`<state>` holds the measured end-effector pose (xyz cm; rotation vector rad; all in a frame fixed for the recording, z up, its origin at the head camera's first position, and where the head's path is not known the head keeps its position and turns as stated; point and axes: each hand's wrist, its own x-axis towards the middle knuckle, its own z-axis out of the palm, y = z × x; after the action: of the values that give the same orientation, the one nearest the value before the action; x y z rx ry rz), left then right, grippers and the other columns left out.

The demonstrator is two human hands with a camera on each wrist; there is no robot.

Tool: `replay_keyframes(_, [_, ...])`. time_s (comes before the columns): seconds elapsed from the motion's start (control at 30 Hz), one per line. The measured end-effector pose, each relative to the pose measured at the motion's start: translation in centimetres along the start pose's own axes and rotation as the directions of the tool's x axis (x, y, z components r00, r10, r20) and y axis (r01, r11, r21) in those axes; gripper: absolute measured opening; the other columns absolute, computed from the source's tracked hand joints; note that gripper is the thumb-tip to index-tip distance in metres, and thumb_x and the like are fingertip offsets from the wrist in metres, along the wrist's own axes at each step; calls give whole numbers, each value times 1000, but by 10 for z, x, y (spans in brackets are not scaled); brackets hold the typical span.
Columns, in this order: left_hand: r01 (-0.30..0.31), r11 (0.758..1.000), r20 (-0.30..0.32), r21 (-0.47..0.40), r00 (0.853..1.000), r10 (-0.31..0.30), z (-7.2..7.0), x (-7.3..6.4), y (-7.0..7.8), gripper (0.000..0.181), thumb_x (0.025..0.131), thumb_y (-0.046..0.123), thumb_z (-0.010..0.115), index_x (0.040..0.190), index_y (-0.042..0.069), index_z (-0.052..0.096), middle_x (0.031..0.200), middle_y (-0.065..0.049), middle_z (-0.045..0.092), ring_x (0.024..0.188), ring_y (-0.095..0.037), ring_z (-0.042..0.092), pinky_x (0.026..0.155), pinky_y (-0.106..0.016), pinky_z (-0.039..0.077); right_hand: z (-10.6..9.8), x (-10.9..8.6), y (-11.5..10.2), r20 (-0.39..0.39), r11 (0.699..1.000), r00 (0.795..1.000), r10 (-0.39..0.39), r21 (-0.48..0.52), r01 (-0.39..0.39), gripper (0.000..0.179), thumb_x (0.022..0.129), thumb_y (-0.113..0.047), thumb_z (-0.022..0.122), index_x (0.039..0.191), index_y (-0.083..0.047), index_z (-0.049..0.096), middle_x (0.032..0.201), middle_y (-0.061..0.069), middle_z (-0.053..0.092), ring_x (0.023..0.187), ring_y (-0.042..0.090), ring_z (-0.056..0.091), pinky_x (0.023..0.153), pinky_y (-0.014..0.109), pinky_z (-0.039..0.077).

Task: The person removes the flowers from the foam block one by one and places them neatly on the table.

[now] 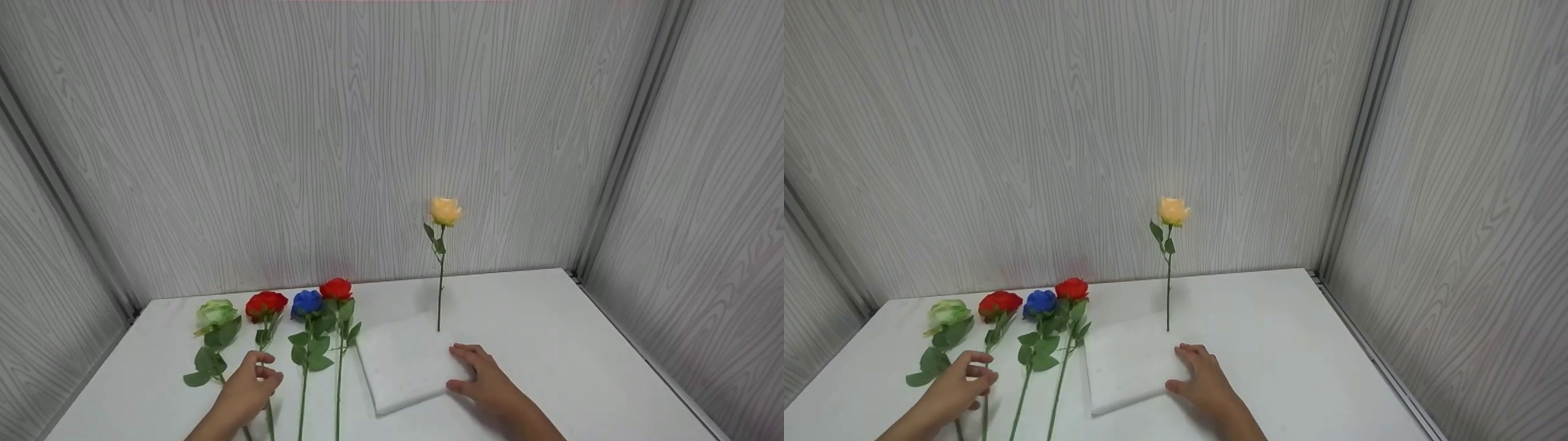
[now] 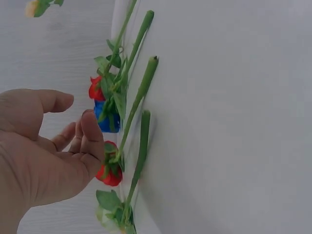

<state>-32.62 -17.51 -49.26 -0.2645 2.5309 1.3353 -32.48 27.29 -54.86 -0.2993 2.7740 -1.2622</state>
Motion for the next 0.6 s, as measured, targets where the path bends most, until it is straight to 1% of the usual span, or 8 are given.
replay_keyframes(0.1, [-26,998,-8,-59,1000,25,15,5,15,49,100,24,59,142,8,40,132,-17,57,111,-26,63,75,-33,58,-1,-1,0,14,1000,1000,5,14,-5,75,86,-42,78,149,-16,47,157,5,39,150,41,27,121,65,23])
replay_keyframes(0.13, [-48,996,-13,-73,999,47,21,6,20,49,99,23,58,143,9,40,136,-18,56,115,-29,62,78,-35,58,-1,-1,0,18,1000,1000,6,20,-6,76,86,-43,78,150,-16,47,157,6,38,150,41,27,121,65,23])
replay_keyframes(0.2, [-88,992,-15,-90,996,87,31,8,31,51,98,21,58,144,10,39,142,-18,53,124,-33,58,87,-39,58,-1,-1,-1,25,999,1000,6,34,-7,77,86,-42,78,150,-15,46,158,7,38,150,42,26,121,64,23])
replay_keyframes(0.3, [-148,985,-9,-94,989,147,50,11,49,53,98,23,59,146,12,40,148,-17,49,133,-37,53,99,-47,54,-1,0,0,25,999,1000,15,37,-16,77,86,-43,78,151,-16,46,158,7,37,150,41,27,121,64,24])
replay_keyframes(0.37, [-172,980,0,-104,985,173,66,13,63,52,99,23,60,146,13,40,150,-16,48,135,-36,52,103,-51,52,-2,0,0,24,999,1000,20,34,-21,77,86,-43,78,151,-17,46,158,6,38,149,40,27,121,64,24])
replay_keyframes(0.43, [-201,972,-3,-119,979,202,82,14,76,50,99,23,60,145,15,42,150,-14,48,134,-33,53,105,-51,51,-4,-1,-1,23,1000,1000,15,26,-16,76,86,-43,77,150,-16,47,157,6,38,149,40,28,121,63,24])
replay_keyframes(0.5, [-243,960,-13,-137,970,244,98,14,87,48,99,21,60,143,14,44,149,-13,49,133,-32,54,106,-49,51,-3,-2,-2,16,1000,1000,1,24,-1,75,86,-42,77,149,-14,48,156,7,39,148,40,29,121,64,24])
replay_keyframes(0.6, [-297,944,-32,-141,955,295,121,18,103,45,98,20,61,140,13,47,147,-13,51,131,-31,55,106,-49,51,-3,-3,-3,0,1000,1000,-21,15,21,73,86,-40,77,148,-12,49,155,8,42,146,41,32,121,64,24])
